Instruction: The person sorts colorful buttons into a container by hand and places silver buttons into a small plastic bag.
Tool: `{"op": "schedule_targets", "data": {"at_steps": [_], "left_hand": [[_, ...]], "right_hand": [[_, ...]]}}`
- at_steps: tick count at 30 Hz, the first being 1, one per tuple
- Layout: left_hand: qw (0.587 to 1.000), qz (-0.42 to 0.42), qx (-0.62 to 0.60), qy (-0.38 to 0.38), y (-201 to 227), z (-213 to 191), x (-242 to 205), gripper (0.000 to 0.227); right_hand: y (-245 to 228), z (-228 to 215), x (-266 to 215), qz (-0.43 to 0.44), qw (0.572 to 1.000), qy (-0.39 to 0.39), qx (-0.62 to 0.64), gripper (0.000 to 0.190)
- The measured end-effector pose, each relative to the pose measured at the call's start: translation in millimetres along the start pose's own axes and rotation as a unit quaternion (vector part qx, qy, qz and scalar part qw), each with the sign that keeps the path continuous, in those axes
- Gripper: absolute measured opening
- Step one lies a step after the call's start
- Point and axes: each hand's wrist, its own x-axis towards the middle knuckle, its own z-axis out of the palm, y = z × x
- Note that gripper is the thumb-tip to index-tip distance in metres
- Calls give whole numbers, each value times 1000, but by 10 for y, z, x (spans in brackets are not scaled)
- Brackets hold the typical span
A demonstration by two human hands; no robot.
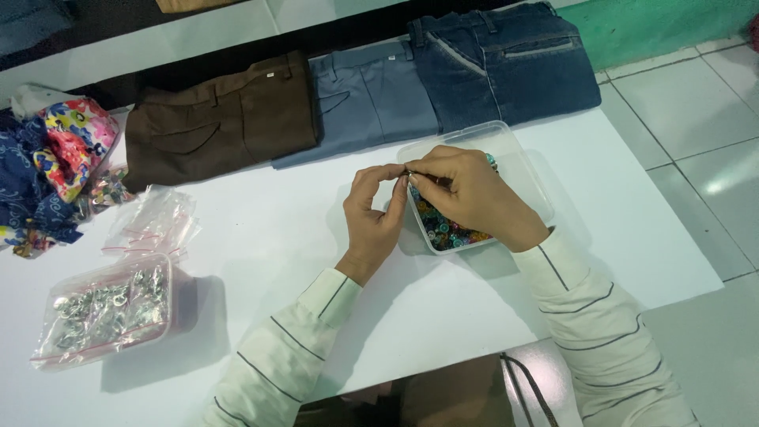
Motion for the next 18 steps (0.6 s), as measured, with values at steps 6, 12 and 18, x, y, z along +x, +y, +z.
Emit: {"op": "schedule_targets", "data": {"at_steps": [6, 12, 18], "left_hand": [[1000, -5, -4, 0, -53, 9, -28, 14], [1000, -16, 1, 0, 3, -1, -9, 11], [1000, -18, 1, 9, 58, 13, 9, 10]], "right_hand": [[-2, -32, 7, 28, 998, 10, 58, 18], [79, -29, 8, 44, 994, 22, 93, 20], [222, 7, -20, 60, 993, 19, 102, 27]]}}
